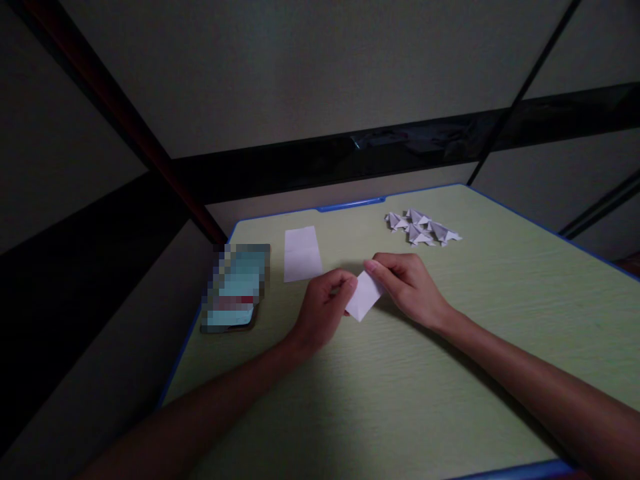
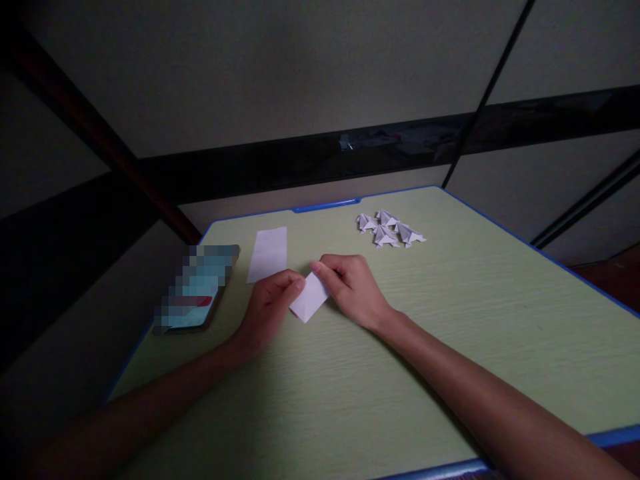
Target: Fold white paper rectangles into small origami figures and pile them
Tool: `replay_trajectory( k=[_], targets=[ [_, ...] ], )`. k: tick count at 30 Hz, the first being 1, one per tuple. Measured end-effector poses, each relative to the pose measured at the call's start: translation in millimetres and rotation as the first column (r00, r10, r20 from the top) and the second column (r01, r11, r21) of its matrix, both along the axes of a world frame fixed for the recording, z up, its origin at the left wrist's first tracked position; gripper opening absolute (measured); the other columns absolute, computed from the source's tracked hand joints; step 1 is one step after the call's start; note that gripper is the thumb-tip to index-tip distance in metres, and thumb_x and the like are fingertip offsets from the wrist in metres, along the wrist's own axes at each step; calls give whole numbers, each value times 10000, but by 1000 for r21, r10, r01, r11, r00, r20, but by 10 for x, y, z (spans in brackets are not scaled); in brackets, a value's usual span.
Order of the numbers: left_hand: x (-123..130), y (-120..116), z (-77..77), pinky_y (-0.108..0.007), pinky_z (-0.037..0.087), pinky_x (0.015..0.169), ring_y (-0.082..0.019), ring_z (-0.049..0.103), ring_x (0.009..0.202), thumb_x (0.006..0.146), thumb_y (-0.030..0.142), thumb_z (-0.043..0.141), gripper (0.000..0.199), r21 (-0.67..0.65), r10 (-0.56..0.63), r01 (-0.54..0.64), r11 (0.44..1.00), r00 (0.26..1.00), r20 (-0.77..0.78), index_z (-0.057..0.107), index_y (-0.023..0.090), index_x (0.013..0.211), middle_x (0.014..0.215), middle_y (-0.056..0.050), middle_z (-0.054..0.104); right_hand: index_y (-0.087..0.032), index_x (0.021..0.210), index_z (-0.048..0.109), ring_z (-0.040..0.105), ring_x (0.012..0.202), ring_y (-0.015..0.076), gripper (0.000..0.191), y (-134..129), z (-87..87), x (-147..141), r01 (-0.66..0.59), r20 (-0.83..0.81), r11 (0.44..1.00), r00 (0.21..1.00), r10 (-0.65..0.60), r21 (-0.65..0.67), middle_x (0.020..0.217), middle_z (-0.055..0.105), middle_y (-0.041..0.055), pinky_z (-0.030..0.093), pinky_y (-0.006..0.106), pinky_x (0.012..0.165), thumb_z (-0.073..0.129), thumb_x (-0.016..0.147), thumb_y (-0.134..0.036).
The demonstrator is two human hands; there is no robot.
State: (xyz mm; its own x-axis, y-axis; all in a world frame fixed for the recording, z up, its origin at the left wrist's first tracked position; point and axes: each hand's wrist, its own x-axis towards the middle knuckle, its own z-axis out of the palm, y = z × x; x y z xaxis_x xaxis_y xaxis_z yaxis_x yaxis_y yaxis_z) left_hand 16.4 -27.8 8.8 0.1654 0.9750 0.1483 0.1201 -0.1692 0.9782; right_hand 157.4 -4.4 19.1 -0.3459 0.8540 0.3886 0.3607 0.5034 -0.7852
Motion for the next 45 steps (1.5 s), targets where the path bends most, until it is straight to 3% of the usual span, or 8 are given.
replay_trajectory(
  k=[6, 11, 15, 20, 25, 28, 32, 45],
  targets=[
    [-11, -4, 18, -145, 319, 395, -44, 403, 440, 726, 208, 446, 161, -2, -10, 10, 1000, 999, -31, 487, 143, 585, 514, 36, 480, -177, 447, 363, 277, 407, 66, 358, 158, 4, 150, 167, -131, 985, 977, -170, -34, 432, 301, -52, 208, 222, 407, 445, 768, -311],
    [-25, 44, -30, -144, 320, 372, -41, 389, 406, 704, 177, 432, 138, -48, 78, -77, 996, 997, 18, 469, 145, 575, 482, 42, 466, -197, 463, 389, 239, 373, 71, 323, 395, 73, 467, 452, -488, 873, 730, -479, -182, 438, 293, -50, 177, 228, 386, 461, 757, -308],
    [-24, 76, -11, -148, 378, 408, -65, 471, 527, 731, 237, 439, 140, -25, 134, -132, 991, 980, 146, 470, 146, 630, 587, 14, 513, -180, 452, 416, 261, 379, 65, 328, 328, 78, 391, 314, -372, 925, 849, -375, -214, 422, 329, -45, 174, 221, 388, 473, 741, -324],
    [27, 75, -15, -165, 418, 390, -100, 543, 572, 674, 271, 535, 169, -90, 25, -10, 996, 985, 172, 462, 154, 771, 651, 0, 564, -157, 460, 415, 297, 396, 57, 362, 139, 5, 111, 133, -206, 972, 963, -174, -196, 420, 341, -51, 211, 216, 394, 438, 762, -356],
    [57, 46, -21, -169, 420, 376, -74, 519, 426, 597, 159, 599, 255, -136, 59, -34, 990, 982, 181, 433, 160, 790, 560, 32, 575, -143, 519, 444, 337, 395, 51, 332, 103, 8, 58, -8, -282, 961, 956, -74, -278, 435, 392, -47, 247, 205, 390, 442, 775, -354],
    [29, 47, -9, -178, 426, 388, -78, 521, 414, 615, 171, 601, 296, -115, 89, -64, 991, 970, 228, 441, 161, 864, 545, 36, 580, -136, 777, 508, 407, 446, 58, 155, 116, 36, 90, -179, -413, 930, 910, 33, -320, 535, 481, -41, 305, 196, 421, 549, 713, -272],
    [-20, 64, -19, -175, 404, 381, -85, 526, 426, 659, 225, 574, 347, -122, 41, 1, 993, 939, 342, 461, 164, 981, 539, 29, 583, -185, 1074, 402, 444, 514, 60, 503, 130, 42, 139, -379, -503, 876, 842, 193, -297, 627, 506, -53, 342, 193, 477, 620, 625, -126],
    [46, 69, -29, -165, 423, 450, -135, 543, 739, 587, 217, 638, 269, -17, 54, -53, 998, 994, 91, 541, 154, 830, 835, -27, 581, -169, 1031, 440, 427, 536, 52, 449, 118, -2, 120, -447, -499, 839, 828, 256, -311, 629, 448, -62, 338, 189, 487, 603, 623, -77]
  ],
)
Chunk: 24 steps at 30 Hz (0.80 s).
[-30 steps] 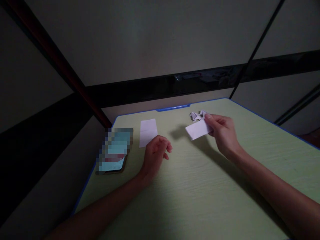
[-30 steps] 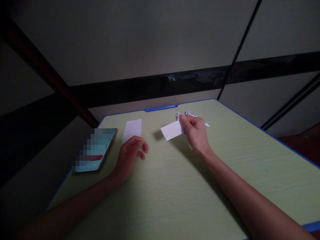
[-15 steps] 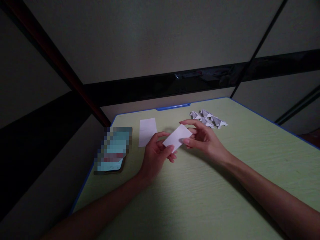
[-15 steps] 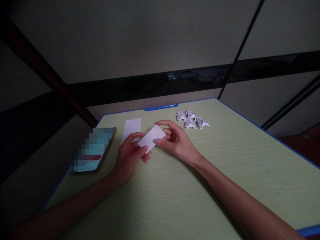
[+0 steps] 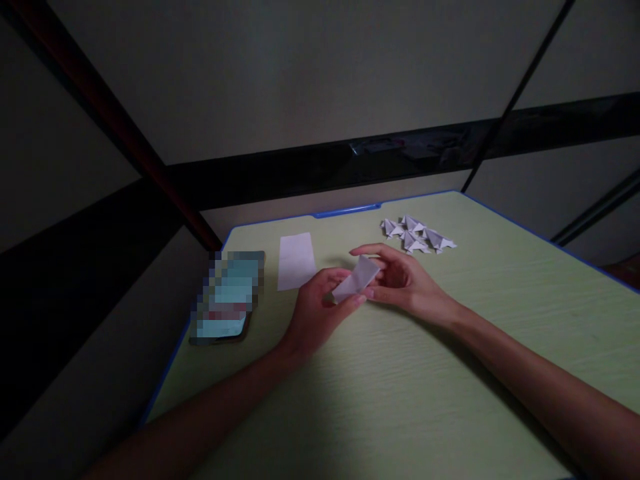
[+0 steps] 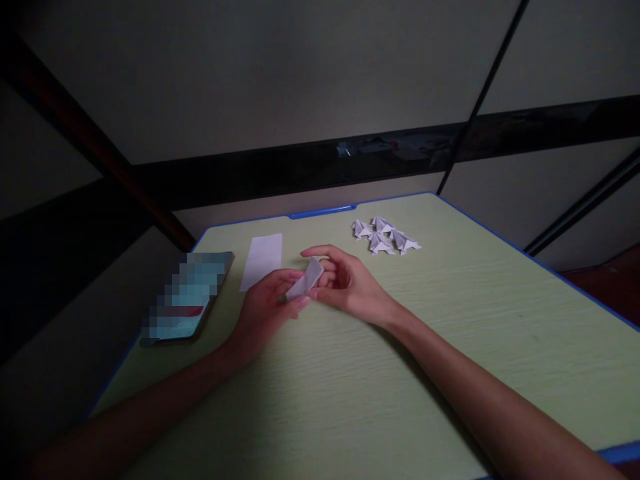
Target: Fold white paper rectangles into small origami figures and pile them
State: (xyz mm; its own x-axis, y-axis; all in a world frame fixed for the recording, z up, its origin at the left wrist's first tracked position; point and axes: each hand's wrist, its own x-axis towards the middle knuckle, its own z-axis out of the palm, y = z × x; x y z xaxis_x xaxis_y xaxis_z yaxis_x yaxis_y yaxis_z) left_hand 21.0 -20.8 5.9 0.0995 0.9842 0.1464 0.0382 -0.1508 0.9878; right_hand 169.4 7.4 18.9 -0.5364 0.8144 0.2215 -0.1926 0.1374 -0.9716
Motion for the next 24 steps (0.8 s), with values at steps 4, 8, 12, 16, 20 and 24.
replay_trajectory(
  k=[4, 8, 12, 16, 20, 24],
  targets=[
    [-16, 5, -6, -212, 455, 590, -149, 547, 802, 588, 217, 644, 263, 8, 6, -6, 1000, 999, -50, 558, 152, 827, 860, -38, 595, -165, 1044, 449, 427, 546, 55, 467, 9, -20, 10, -7, 13, 1000, 1000, 7, 1, 617, 428, -64, 337, 187, 484, 614, 615, -84],
    [-39, 10, -13, -220, 457, 576, -153, 556, 781, 608, 247, 633, 264, -5, -24, 23, 1000, 999, -39, 576, 152, 847, 864, -52, 607, -172, 1044, 461, 441, 562, 58, 471, 11, -2, 19, -10, 14, 1000, 1000, 10, -6, 626, 451, -58, 362, 193, 508, 620, 609, -90],
    [-38, 2, -10, -207, 458, 543, -148, 570, 740, 660, 281, 586, 229, -14, -54, 55, 998, 998, 10, 587, 145, 844, 823, -55, 626, -177, 1050, 471, 454, 583, 64, 468, 5, 27, 23, -10, 24, 1000, 1000, 11, -22, 647, 463, -50, 377, 201, 533, 619, 612, -100],
    [-27, -7, -5, -204, 476, 517, -150, 573, 729, 665, 301, 574, 257, -69, -32, 35, 997, 999, 42, 582, 139, 864, 825, -53, 630, -174, 1076, 465, 455, 596, 69, 479, 5, 21, 30, -30, 13, 999, 999, 30, -32, 663, 471, -40, 372, 201, 539, 613, 624, -117],
    [-27, -1, -34, -204, 486, 492, -127, 559, 671, 717, 329, 506, 268, -27, -33, 35, 999, 998, 54, 584, 140, 890, 825, -48, 619, -177, 1112, 448, 463, 628, 84, 516, 14, -5, 34, -27, 9, 999, 1000, 27, -44, 707, 485, -19, 375, 217, 557, 612, 625, -135],
    [-34, 12, -62, -199, 476, 491, -112, 540, 628, 726, 298, 492, 259, -4, -15, 15, 1000, 999, 30, 580, 136, 908, 777, -38, 606, -195, 1108, 446, 465, 620, 87, 518, 16, -10, 33, -8, -13, 999, 1000, 8, -43, 694, 483, -23, 370, 218, 534, 608, 619, -140]
  ],
)
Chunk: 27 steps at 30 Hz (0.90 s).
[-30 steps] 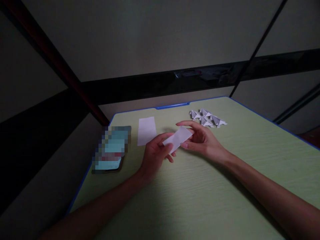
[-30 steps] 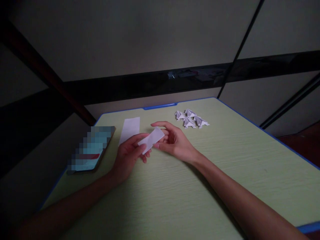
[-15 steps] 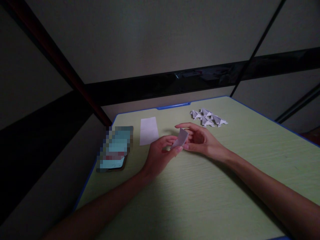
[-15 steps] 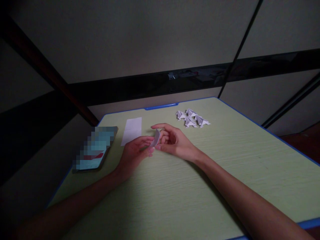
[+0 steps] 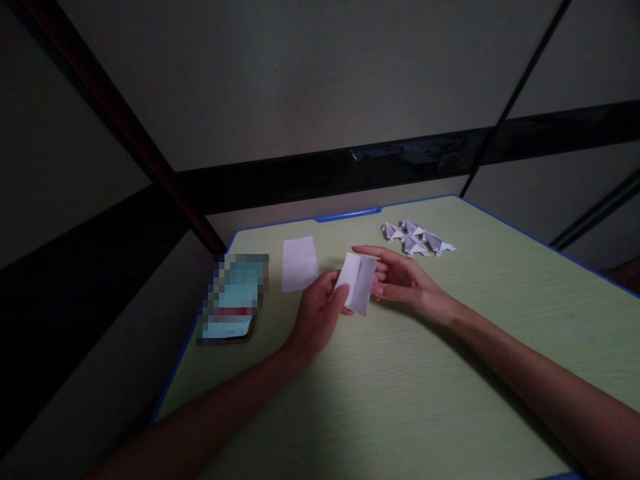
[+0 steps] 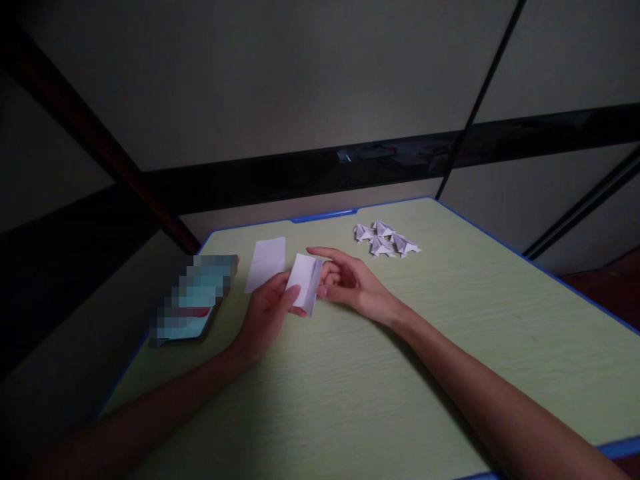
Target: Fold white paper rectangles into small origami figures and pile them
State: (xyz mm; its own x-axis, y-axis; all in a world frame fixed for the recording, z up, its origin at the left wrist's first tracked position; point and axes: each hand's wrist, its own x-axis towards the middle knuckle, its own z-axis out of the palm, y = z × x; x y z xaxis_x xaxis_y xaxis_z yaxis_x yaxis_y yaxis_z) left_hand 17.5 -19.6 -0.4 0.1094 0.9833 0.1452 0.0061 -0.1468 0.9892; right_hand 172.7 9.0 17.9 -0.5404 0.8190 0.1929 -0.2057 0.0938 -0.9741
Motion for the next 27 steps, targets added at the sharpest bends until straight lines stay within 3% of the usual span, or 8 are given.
replay_trajectory(
  k=[4, 8, 13, 17, 20, 27],
  targets=[
    [-19, 17, 25, -197, 437, 504, -99, 503, 573, 670, 252, 550, 147, -24, 103, -105, 994, 993, -58, 594, 118, 713, 614, 6, 560, -177, 1047, 470, 425, 512, 61, 461, 10, 15, 4, 92, 14, 996, 996, -92, 19, 626, 476, -46, 341, 208, 467, 583, 606, -110],
    [-41, 23, 58, -180, 319, 440, -73, 416, 471, 624, 245, 591, 149, -22, 220, -224, 974, 969, -109, 557, 113, 565, 488, 43, 485, -148, 970, 473, 431, 440, 53, 405, 25, 14, -23, 186, 82, 982, 979, -189, 40, 557, 477, -64, 348, 208, 442, 568, 583, -73],
    [-41, 13, 69, -200, 318, 488, -90, 424, 510, 620, 272, 594, 168, 23, 147, -145, 989, 979, -138, 593, 112, 567, 513, 32, 510, -137, 929, 444, 525, 544, 98, 361, -32, 5, -113, 174, 99, 984, 980, -170, -29, 636, 540, -13, 407, 238, 522, 576, 593, -126],
    [-21, 4, 89, -213, 350, 546, -108, 461, 571, 633, 262, 581, 150, 3, 83, -83, 997, 990, -110, 614, 116, 618, 572, 19, 546, -164, 992, 415, 511, 628, 107, 484, -86, -18, -164, 210, 104, 977, 972, -212, 31, 721, 527, -7, 413, 244, 573, 636, 561, -149],
    [-21, 8, 95, -213, 355, 557, -110, 467, 583, 633, 264, 586, 157, -25, 62, -65, 998, 994, -86, 621, 112, 651, 582, 17, 549, -174, 1012, 393, 468, 558, 91, 507, -91, -32, -177, 262, 137, 963, 953, -268, 62, 658, 489, -37, 396, 238, 533, 639, 569, -167],
    [-101, 105, 11, -195, 322, 478, -80, 411, 487, 595, 317, 625, 215, -5, 367, -367, 930, 930, 6, 581, 107, 577, 501, 41, 493, -156, 906, 422, 450, 540, 88, 373, -41, 0, -136, 328, 157, 944, 931, -331, 45, 677, 503, -18, 362, 227, 499, 579, 568, -161]
  ],
)
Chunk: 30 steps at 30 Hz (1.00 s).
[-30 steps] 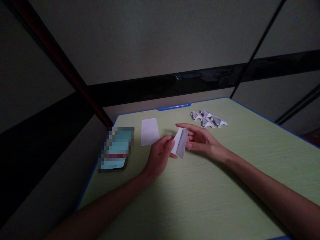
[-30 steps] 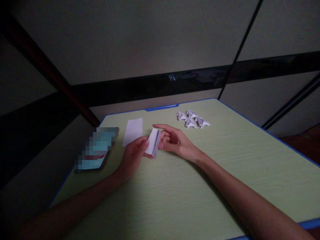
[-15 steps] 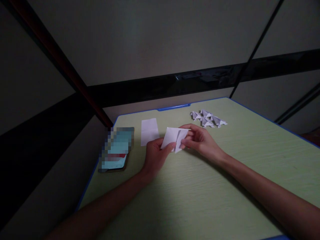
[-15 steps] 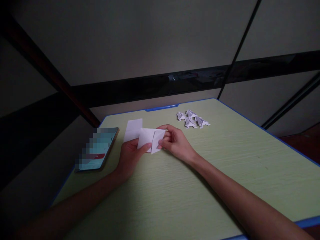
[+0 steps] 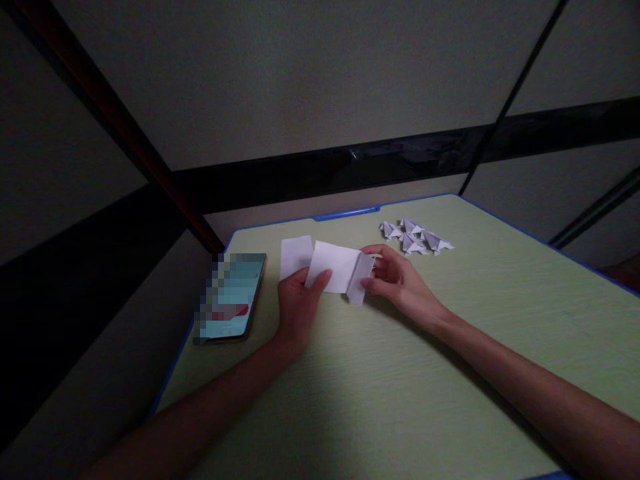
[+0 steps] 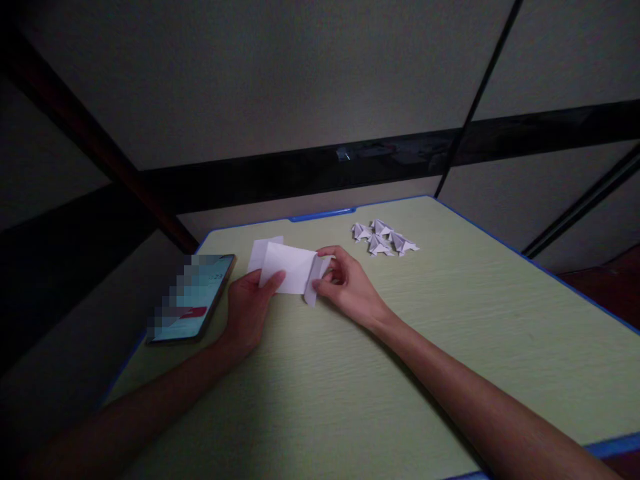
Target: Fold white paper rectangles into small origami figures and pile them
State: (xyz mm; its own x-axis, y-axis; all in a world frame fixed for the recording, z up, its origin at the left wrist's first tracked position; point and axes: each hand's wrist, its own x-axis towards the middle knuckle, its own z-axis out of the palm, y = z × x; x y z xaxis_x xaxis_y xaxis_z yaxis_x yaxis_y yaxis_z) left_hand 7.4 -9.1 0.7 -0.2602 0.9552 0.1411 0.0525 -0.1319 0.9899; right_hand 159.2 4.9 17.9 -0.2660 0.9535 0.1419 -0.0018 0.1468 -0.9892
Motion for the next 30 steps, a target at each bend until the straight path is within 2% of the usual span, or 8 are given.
replay_trajectory(
  k=[6, 9, 13, 16, 19, 24, 27, 30],
  targets=[
    [-65, 67, -66, -190, 350, 484, -77, 433, 504, 588, 315, 635, 210, 117, 205, -214, 970, 975, 85, 599, 113, 630, 543, 37, 518, -148, 635, 447, 417, 429, 62, 237, 58, -16, 63, 104, 120, 989, 989, -92, -100, 526, 497, -34, 290, 195, 401, 651, 531, -208],
    [-73, 63, -53, -184, 342, 455, -71, 424, 486, 576, 312, 644, 222, 113, 264, -271, 956, 962, 75, 616, 106, 654, 536, 34, 518, -135, 509, 451, 329, 372, 27, 242, 57, 2, 97, 85, 202, 986, 978, -54, -145, 432, 434, -58, 199, 180, 364, 664, 543, -246],
    [-63, 61, -32, -183, 363, 463, -71, 450, 495, 561, 286, 658, 237, 122, 279, -289, 950, 956, 88, 631, 105, 711, 571, 24, 555, -100, 485, 544, 226, 334, 5, 220, 18, 63, 161, -179, 250, 947, 936, 247, -266, 373, 406, -71, 126, 187, 347, 665, 568, -264],
    [-52, 67, -21, -176, 377, 472, -72, 478, 509, 542, 255, 673, 260, 109, 254, -266, 958, 960, 115, 624, 115, 757, 585, 25, 573, -96, 538, 612, 240, 321, 12, 241, 4, 99, 225, -422, 267, 838, 812, 519, -346, 406, 489, -38, 128, 193, 332, 615, 647, -311],
    [-30, 52, 6, -174, 391, 473, -75, 504, 511, 525, 233, 685, 281, 78, 219, -229, 970, 968, 120, 610, 119, 771, 593, 21, 592, -103, 584, 639, 288, 355, 17, 257, 27, 105, 284, -551, 255, 759, 723, 642, -347, 431, 505, -30, 169, 185, 349, 607, 665, -344],
    [15, -13, 67, -180, 408, 464, -96, 548, 520, 517, 213, 683, 264, 57, 86, -91, 994, 992, 90, 593, 118, 746, 614, -4, 629, -106, 533, 597, 313, 383, 16, 337, 57, 100, 308, -546, 103, 748, 778, 620, -378, 416, 437, -61, 191, 173, 368, 656, 568, -436],
    [21, -23, 77, -182, 412, 461, -100, 554, 518, 514, 208, 680, 260, 68, 67, -72, 995, 995, 76, 588, 117, 739, 611, -7, 633, -96, 586, 618, 399, 427, 26, 362, 38, 94, 279, -518, -7, 759, 828, 561, -395, 475, 516, -37, 259, 162, 396, 672, 534, -451],
    [12, -9, 71, -186, 418, 466, -101, 557, 520, 515, 208, 678, 270, 71, 88, -94, 993, 993, 84, 584, 114, 750, 613, -7, 633, -90, 647, 636, 507, 522, 51, 309, 18, 86, 245, -519, -123, 735, 843, 523, -436, 591, 602, 5, 360, 155, 475, 688, 555, -381]
  ],
)
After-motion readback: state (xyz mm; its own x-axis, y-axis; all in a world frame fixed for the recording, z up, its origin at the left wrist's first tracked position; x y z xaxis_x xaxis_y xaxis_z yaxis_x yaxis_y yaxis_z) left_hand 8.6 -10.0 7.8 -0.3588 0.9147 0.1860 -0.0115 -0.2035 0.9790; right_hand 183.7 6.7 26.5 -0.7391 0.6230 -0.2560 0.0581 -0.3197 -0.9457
